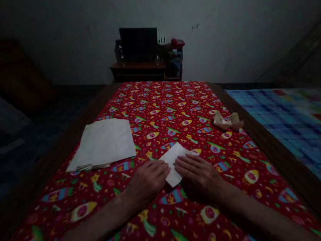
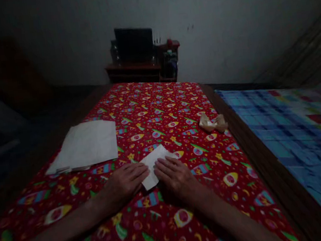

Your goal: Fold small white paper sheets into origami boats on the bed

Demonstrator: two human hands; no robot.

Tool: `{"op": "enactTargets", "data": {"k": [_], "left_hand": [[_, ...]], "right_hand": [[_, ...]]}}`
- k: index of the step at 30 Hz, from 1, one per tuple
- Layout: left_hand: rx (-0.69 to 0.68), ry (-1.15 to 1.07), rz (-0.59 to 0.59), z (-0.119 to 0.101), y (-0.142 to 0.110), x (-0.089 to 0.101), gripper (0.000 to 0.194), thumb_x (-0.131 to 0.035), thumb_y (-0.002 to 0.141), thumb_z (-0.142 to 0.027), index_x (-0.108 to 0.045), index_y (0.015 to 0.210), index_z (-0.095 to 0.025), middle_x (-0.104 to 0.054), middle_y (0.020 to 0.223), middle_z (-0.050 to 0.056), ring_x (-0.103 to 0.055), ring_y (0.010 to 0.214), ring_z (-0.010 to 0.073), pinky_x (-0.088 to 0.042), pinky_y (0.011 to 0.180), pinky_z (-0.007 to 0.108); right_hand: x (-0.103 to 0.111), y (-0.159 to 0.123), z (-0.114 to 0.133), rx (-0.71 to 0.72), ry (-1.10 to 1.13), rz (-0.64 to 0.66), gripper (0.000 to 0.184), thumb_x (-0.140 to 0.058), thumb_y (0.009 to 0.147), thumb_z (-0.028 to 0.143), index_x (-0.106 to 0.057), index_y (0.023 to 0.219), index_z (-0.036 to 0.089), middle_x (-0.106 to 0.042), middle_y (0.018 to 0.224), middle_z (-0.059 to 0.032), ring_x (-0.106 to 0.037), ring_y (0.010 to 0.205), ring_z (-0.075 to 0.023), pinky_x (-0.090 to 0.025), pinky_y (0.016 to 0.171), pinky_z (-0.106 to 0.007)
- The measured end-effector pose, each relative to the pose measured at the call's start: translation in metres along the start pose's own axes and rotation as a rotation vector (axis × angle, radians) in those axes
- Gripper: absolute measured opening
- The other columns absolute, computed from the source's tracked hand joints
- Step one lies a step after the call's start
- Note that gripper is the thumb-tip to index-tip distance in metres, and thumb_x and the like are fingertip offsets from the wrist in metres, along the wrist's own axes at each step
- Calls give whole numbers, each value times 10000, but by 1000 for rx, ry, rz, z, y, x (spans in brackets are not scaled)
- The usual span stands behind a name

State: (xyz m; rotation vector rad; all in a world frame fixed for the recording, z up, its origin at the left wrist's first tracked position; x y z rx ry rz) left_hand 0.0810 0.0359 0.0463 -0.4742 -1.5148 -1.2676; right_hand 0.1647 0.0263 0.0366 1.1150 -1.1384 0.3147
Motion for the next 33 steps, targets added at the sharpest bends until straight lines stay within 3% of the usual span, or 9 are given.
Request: {"op": "enactTargets", "data": {"k": [4,7,10,14,20,24,29,33], "left_hand": [[-74,-9,9,-14,8,-4,228,-378,921,-110,-581,1017,-73,-657,964,102,-598,935,204,-507,819,340],[-34,-44,76,-19,9,-13,234,-356,926,-106,-580,988,-76,-647,893,104,-605,866,197,-524,736,322],[36,-123,119,-17,6,-17,209,-383,935,-151,-585,975,-112,-640,884,86,-598,844,192,-519,704,311],[148,-296,102,-5,3,-16,175,-435,930,-190,-603,952,-147,-641,904,56,-586,841,180,-503,718,302],[404,-554,40,28,-4,-30,147,-521,898,-229,-627,811,-175,-647,855,16,-591,794,139,-471,714,255],[504,-631,30,39,-8,-38,166,-534,891,-243,-607,762,-167,-631,792,8,-589,739,123,-462,681,241],[377,-615,70,28,-6,-33,65,-564,851,-156,-611,891,-177,-626,923,25,-578,872,145,-469,763,266],[274,-486,21,27,-5,-24,354,-524,783,-23,-581,1099,-173,-598,1151,75,-516,1092,212,-433,931,378]], "right_hand": [[6,4,-14,-95,-15,48,254,-444,896,190,-585,1103,151,-634,1163,-121,-553,1100,-215,-412,932,-431],[9,-4,-8,-123,-45,93,253,-425,910,189,-581,1101,134,-631,1140,-139,-551,1047,-237,-442,816,-406],[3,-17,2,-137,-5,167,251,-427,914,189,-574,1110,136,-642,1074,-121,-543,994,-236,-435,800,-397],[-1,-27,-3,-231,74,155,218,-449,911,171,-588,1079,160,-637,1038,-98,-534,945,-210,-430,820,-371],[-7,-26,-36,-546,297,75,170,-472,921,223,-615,840,178,-629,809,-41,-532,723,-139,-414,631,-250],[-9,-27,-40,-592,307,70,168,-469,920,238,-594,828,173,-613,803,-46,-531,733,-148,-405,637,-256],[-8,-29,-34,-522,259,77,102,-505,888,217,-578,828,178,-608,822,-53,-539,729,-154,-405,617,-254],[1,-27,-26,-412,231,-26,105,-465,894,148,-567,890,173,-635,842,-63,-570,721,-148,-431,605,-243]]}}
Point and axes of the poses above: each hand's wrist, its own y-axis towards the middle knuckle, its own x-axis out of the back of the hand, z = x × y, the point moved 10 cm from there along y, towards the middle knuckle
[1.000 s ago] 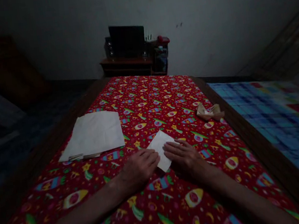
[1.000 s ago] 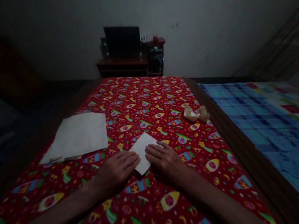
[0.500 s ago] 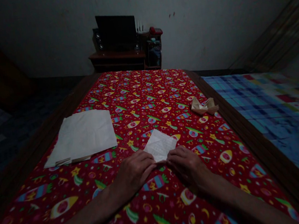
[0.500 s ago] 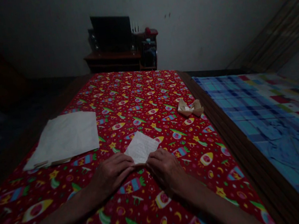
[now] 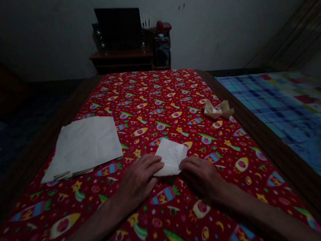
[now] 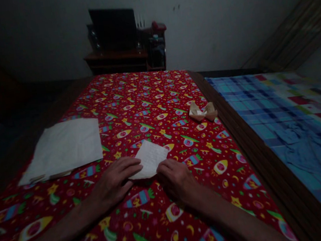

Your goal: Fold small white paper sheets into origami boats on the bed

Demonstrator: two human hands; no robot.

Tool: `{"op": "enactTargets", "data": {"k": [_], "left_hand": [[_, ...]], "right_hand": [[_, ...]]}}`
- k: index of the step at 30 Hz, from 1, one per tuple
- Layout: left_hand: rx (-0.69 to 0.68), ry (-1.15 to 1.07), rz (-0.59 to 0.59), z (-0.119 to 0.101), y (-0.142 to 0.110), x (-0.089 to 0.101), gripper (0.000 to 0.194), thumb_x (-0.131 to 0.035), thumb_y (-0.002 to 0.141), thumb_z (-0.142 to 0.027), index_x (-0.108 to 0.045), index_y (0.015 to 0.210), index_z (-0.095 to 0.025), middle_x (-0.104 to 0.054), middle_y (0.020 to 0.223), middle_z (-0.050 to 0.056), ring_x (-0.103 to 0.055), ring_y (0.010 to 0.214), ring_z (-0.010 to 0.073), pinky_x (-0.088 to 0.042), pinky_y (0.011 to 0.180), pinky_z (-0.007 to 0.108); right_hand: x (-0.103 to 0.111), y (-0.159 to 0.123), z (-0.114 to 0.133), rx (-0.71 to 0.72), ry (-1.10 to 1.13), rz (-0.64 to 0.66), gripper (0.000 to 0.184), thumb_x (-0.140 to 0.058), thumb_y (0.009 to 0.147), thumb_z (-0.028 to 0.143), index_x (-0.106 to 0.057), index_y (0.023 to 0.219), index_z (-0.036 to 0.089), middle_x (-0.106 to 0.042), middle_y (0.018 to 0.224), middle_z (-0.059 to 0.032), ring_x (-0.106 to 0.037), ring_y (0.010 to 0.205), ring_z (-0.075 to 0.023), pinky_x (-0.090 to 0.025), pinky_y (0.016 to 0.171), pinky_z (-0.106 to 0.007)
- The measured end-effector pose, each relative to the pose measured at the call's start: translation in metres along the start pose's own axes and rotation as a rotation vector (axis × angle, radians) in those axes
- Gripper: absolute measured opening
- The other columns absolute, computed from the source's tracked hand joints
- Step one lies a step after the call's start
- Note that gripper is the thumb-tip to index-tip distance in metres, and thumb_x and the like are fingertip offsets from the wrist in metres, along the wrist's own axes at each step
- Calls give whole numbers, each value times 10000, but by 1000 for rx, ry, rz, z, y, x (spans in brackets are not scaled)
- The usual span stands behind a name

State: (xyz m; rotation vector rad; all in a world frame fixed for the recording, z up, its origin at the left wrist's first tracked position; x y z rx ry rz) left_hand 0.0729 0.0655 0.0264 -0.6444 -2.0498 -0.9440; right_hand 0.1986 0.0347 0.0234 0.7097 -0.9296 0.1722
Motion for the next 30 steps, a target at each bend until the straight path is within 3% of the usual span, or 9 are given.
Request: {"op": "enactTargets", "data": {"k": [3,8,10,16,23,26,28,30], "left_hand": [[-72,35,-26,-2,0,6,378,-489,770,7,-588,1090,-167,-623,1142,75,-518,1105,227,-444,918,396],[-141,11,-73,-10,-6,15,174,-507,836,-84,-621,932,-175,-692,911,44,-611,878,201,-489,744,344],[-78,-48,-84,-6,-7,16,137,-508,860,-118,-627,896,-176,-690,855,36,-622,810,175,-492,706,306],[277,-76,-130,28,-5,10,132,-521,878,-235,-642,842,-196,-693,760,2,-649,689,141,-484,625,238],[501,158,6,43,2,4,202,-527,870,-336,-595,745,-193,-661,651,-4,-623,583,163,-395,524,237],[567,132,22,49,4,4,143,-529,864,-323,-587,913,-201,-676,691,-16,-642,620,173,-395,535,240],[598,121,22,53,4,3,349,-547,849,-298,-488,1180,-205,-672,685,-36,-644,624,177,-409,545,245],[592,159,27,54,5,1,590,-544,850,-282,-282,1372,-194,-650,657,-53,-632,592,179,-418,543,253]], "right_hand": [[4,-1,4,66,8,-53,144,-431,898,105,-557,921,170,-654,856,-73,-597,755,-148,-462,638,-244],[7,-2,3,100,46,-27,171,-435,875,96,-564,950,180,-661,863,-69,-599,772,-161,-474,677,-284],[8,-1,-3,33,103,1,155,-460,865,118,-579,946,177,-659,845,-69,-593,753,-163,-467,657,-281],[9,3,-26,-310,193,1,101,-529,864,225,-608,827,174,-643,732,-24,-570,630,-125,-425,571,-221],[1,12,-37,-470,16,71,250,-459,894,282,-555,688,178,-539,556,23,-463,468,-91,-290,470,-207],[0,16,-40,-483,-80,88,244,-465,888,293,-566,697,177,-550,550,15,-475,463,-96,-266,476,-215],[-1,17,-42,-485,-123,100,238,-466,887,300,-583,720,176,-562,552,9,-486,467,-100,-260,482,-218],[-2,18,-44,-490,-160,106,248,-457,892,307,-591,732,173,-574,558,1,-492,469,-103,-254,484,-222]]}}
Point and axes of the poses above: each hand's wrist, its own y-axis towards the middle knuckle, its own x-axis out of the back of the hand, z = x × y, the point moved 10 cm from there along y, towards the middle knuckle
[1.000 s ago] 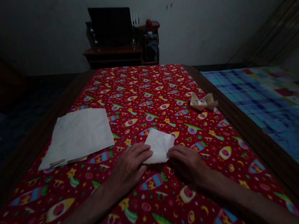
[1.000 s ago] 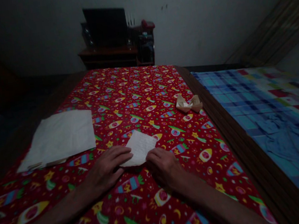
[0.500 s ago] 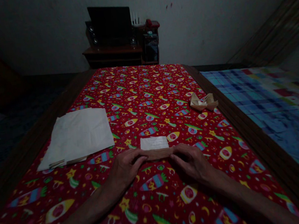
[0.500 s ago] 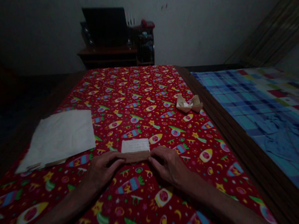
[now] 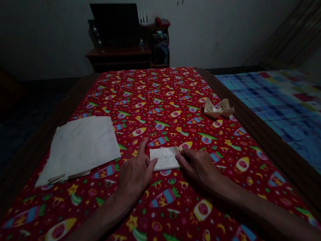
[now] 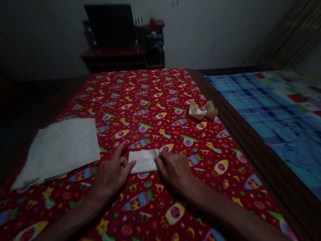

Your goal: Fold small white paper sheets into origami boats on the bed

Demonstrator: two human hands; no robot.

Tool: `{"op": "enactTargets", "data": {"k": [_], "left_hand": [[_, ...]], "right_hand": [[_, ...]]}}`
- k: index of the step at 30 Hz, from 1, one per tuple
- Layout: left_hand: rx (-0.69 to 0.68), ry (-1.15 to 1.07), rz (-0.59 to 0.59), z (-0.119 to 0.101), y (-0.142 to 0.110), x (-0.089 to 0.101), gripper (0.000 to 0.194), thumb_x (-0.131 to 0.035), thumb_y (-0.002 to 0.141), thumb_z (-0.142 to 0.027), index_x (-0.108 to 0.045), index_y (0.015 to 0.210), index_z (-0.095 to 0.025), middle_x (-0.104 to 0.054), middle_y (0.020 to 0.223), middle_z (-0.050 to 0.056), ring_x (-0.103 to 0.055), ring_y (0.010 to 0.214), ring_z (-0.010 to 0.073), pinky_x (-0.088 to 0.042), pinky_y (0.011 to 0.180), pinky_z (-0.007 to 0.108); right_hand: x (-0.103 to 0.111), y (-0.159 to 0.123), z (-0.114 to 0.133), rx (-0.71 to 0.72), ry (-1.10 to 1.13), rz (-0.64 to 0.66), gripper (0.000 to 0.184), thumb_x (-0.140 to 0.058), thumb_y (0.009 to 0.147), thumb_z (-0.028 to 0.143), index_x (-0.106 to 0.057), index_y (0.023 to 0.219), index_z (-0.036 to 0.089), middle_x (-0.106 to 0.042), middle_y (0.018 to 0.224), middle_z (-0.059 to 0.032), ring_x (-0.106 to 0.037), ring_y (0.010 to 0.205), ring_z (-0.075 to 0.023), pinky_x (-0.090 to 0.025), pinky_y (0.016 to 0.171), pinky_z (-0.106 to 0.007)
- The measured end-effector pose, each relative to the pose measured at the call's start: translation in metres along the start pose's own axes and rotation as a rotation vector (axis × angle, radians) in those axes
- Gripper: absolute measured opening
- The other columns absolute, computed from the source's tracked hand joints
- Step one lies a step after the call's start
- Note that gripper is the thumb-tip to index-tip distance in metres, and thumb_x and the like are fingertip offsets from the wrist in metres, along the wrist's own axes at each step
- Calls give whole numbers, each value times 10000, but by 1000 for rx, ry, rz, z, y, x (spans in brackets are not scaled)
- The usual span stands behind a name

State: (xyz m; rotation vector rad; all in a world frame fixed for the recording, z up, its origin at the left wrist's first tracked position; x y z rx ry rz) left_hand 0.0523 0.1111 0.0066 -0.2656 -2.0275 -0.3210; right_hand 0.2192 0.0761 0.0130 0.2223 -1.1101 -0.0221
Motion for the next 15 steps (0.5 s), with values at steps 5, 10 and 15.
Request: {"op": "enactTargets", "data": {"k": [5,10,15], "left_hand": [[-165,201,-90,-20,-6,4,482,-443,911,-271,-331,1372,-185,-638,850,56,-629,738,222,-482,603,310],[-550,193,-87,-62,-25,-6,358,-395,906,-119,-491,1247,-167,-509,1291,134,-440,1235,278,-410,996,478],[-639,89,28,-75,-36,-22,411,-401,931,-189,-393,1340,-144,-440,1401,104,-288,1363,229,-353,1090,447]], "right_hand": [[1,0,2,20,-52,-29,263,-444,895,306,-591,729,165,-601,576,-17,-496,467,-107,-237,487,-233],[1,0,2,33,-72,-40,266,-433,901,309,-588,740,165,-613,581,-23,-504,466,-111,-232,485,-236],[0,0,2,51,-60,-39,261,-428,905,302,-565,727,168,-600,567,-17,-490,454,-105,-229,480,-234]]}}
Point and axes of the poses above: each hand's wrist, its own y-axis towards the middle knuckle, its own x-axis out of the back of the hand, z = x × y, the point moved 10 cm from there along y, towards the middle knuckle
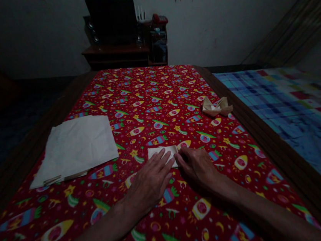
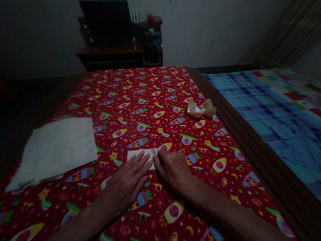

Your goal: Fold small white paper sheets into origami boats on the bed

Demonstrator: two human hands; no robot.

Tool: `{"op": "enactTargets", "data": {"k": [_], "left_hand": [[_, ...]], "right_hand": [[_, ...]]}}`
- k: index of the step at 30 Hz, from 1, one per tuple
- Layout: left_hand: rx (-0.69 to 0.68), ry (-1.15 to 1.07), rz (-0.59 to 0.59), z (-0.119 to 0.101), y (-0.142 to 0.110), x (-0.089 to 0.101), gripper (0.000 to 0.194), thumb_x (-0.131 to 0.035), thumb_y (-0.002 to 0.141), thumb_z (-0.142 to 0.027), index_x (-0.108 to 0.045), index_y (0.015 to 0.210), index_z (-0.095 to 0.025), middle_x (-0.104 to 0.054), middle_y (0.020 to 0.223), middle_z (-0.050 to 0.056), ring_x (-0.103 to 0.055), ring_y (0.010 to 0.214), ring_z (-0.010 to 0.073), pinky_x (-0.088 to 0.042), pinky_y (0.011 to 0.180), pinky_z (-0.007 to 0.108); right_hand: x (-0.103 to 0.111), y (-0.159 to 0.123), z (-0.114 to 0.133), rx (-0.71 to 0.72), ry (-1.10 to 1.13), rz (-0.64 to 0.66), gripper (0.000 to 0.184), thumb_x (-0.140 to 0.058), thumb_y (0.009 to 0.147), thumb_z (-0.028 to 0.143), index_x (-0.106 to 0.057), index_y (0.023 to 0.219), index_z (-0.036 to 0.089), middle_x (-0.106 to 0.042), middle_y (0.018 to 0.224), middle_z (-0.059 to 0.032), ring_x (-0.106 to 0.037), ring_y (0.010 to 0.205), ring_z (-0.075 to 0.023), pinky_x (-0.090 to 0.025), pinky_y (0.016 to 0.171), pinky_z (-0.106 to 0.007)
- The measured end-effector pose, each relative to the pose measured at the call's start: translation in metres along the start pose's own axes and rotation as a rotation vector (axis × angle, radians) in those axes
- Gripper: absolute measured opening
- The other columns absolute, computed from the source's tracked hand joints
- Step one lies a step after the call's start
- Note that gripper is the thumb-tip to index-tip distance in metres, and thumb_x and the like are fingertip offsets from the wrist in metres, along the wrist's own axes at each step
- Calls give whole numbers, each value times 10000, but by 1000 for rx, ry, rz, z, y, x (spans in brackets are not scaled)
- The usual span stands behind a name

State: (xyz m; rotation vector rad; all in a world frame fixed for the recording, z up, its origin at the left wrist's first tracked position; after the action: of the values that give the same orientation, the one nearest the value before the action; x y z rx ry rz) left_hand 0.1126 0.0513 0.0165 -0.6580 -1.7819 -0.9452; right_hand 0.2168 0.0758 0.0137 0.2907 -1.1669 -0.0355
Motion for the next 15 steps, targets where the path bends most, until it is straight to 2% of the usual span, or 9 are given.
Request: {"op": "enactTargets", "data": {"k": [11,15], "left_hand": [[9,12,67,-2,-3,-7,435,-422,922,-222,-394,1353,-167,-372,1445,124,-244,1375,280,-323,1093,500],[22,11,59,-2,-3,-7,430,-447,908,-206,-411,1335,-169,-383,1437,126,-258,1372,272,-325,1089,495]], "right_hand": [[-2,3,-1,-7,-37,29,239,-428,911,307,-556,765,167,-600,583,-13,-506,475,-115,-265,480,-238],[10,-4,8,68,-123,-91,244,-391,923,251,-597,844,145,-640,677,-58,-565,575,-151,-379,525,-252]]}}
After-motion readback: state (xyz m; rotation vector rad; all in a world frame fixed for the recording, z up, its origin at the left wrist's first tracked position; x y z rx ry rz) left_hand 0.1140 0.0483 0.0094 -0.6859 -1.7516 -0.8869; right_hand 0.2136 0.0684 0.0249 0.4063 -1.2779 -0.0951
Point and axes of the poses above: each hand's wrist, its own y-axis towards the middle knuckle, its own x-axis out of the back of the hand, z = x × y, the point moved 10 cm from there along y, towards the middle knuckle
